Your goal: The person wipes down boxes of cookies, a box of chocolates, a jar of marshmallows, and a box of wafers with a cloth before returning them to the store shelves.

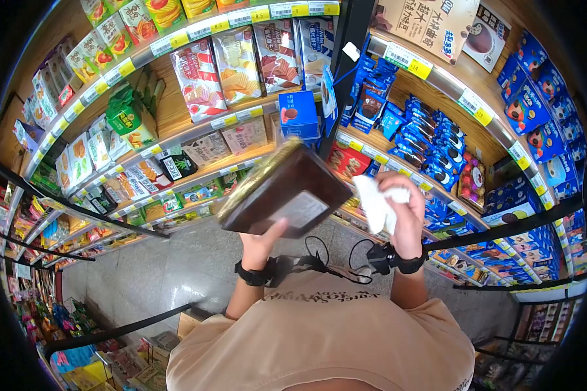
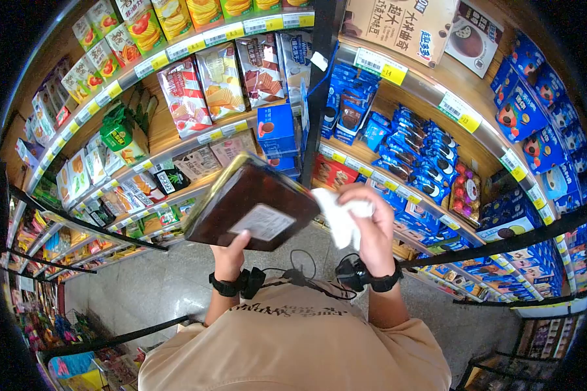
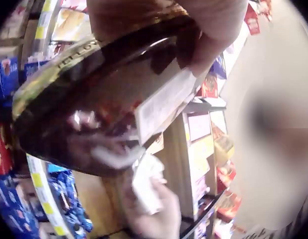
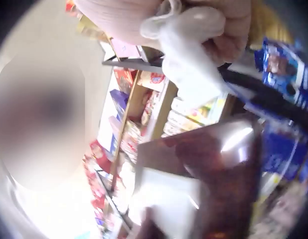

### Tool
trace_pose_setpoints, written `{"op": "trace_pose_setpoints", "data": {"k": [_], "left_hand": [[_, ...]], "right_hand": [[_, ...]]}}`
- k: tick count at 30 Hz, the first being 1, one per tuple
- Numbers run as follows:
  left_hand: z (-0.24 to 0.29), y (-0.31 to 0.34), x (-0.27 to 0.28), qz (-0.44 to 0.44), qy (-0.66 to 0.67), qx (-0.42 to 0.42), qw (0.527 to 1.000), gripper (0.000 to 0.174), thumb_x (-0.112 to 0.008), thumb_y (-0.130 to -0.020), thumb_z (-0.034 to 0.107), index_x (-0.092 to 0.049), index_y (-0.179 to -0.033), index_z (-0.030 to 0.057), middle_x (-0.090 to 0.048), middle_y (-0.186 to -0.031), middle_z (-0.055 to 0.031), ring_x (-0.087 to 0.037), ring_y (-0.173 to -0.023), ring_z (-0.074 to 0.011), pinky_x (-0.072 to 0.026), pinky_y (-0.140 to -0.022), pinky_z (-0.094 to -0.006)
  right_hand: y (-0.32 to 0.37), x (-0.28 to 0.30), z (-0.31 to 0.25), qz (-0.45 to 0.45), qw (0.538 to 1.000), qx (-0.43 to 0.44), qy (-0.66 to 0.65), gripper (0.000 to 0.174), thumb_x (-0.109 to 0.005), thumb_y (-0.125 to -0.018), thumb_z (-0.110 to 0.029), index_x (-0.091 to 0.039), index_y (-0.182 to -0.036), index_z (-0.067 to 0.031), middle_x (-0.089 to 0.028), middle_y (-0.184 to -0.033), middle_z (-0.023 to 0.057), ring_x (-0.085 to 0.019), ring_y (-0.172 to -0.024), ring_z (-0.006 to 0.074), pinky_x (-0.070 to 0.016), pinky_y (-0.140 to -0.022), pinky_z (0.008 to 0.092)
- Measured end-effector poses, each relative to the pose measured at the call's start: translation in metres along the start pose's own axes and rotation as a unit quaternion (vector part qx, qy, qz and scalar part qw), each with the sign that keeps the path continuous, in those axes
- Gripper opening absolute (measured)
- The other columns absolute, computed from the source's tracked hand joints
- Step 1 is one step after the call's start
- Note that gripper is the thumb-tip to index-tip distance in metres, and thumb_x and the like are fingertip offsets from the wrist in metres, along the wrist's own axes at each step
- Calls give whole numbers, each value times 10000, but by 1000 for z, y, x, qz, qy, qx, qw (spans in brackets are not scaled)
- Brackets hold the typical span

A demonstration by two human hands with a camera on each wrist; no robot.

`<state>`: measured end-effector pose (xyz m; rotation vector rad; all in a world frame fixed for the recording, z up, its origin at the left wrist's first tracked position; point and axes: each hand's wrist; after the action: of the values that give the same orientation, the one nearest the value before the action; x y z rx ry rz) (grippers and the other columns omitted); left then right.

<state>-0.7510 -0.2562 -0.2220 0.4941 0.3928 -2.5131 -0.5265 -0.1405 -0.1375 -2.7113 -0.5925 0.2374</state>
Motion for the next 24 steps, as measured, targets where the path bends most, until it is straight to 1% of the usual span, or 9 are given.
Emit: {"op": "trace_pose_setpoints", "data": {"k": [3, 6, 9, 11, 14, 15, 19, 22, 24], "left_hand": [[-5, 2, 12, -13, 156, 35, 987, 529, -673, -834, 186, -486, -1305, 34, -574, -1257, -95, -557, -1152, -251, -434, -981, -402], [-10, 0, 13, 2, 229, 62, 972, 506, -669, -847, 228, -507, -1285, 33, -601, -1237, -100, -576, -1131, -251, -432, -990, -399], [-13, 0, 10, -29, 250, 77, 965, 545, -693, -837, 210, -480, -1308, 36, -586, -1244, -102, -556, -1145, -245, -412, -1004, -385], [-20, -1, 15, -55, 262, 117, 956, 628, -707, -840, 207, -405, -1367, 45, -549, -1281, -93, -533, -1160, -230, -395, -1013, -372], [-13, -14, -9, -22, 134, 120, 983, 644, -637, -908, 351, -343, -1405, 65, -506, -1349, -87, -500, -1234, -252, -385, -1042, -450], [-6, -21, -19, -82, 141, 88, 983, 693, -604, -934, 369, -231, -1453, 100, -393, -1437, -81, -417, -1309, -270, -352, -1066, -491], [-1, -12, -42, -134, 171, 81, 973, 1088, -725, -736, 606, -106, -1509, 155, -282, -1499, -76, -288, -1390, -296, -291, -1108, -520], [-20, -2, -32, -129, 196, 129, 964, 1034, -691, -723, 672, -244, -1483, 132, -377, -1455, -83, -364, -1349, -276, -318, -1106, -485], [-19, 1, -25, -99, 176, 130, 971, 965, -651, -717, 724, -360, -1407, 115, -468, -1356, -84, -449, -1266, -267, -383, -1053, -459]], "right_hand": [[4, 4, 31, 118, 990, -75, 29, 267, -462, -1004, -288, -553, -1125, -69, -541, -984, 41, -528, -775, 107, -457, -685, 240], [20, -1, 19, -28, 981, -190, 0, 431, -483, -1000, -391, -476, -1312, -93, -537, -1046, 40, -520, -771, 76, -465, -622, 208], [29, -12, 34, -89, 994, -44, 42, 637, -752, -832, -280, -467, -1338, -19, -559, -1258, 104, -579, -1015, 155, -490, -828, 266], [31, -28, 25, -39, 996, -79, 17, 717, -856, -695, -144, -502, -1288, 49, -601, -1226, 115, -576, -1096, 202, -453, -945, 314], [26, -29, 17, -21, 996, -46, 75, 659, -858, -683, -125, -548, -1240, 42, -640, -1153, 98, -614, -1024, 183, -483, -905, 309], [26, -37, 8, 14, 997, -71, 37, 562, -856, -681, -114, -603, -1155, 47, -683, -1048, 92, -656, -930, 165, -519, -840, 308], [30, -42, 29, 6, 966, 111, 234, 499, -860, -657, -129, -658, -1090, 14, -698, -936, 149, -694, -818, 205, -541, -734, 320], [35, -41, 33, -26, 927, 199, 316, 571, -845, -617, -114, -656, -1145, -4, -641, -768, 113, -620, -629, 253, -485, -583, 340], [32, -40, 17, -110, 927, 170, 315, 573, -818, -627, -108, -637, -1160, -2, -617, -751, 110, -604, -638, 260, -478, -588, 347]]}}
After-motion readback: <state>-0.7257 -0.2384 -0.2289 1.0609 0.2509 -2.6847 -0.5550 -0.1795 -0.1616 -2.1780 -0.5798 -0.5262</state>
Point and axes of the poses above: each hand's wrist, its own y-axis away from the middle knuckle, its own x-axis out of the back of the hand, z = x × y
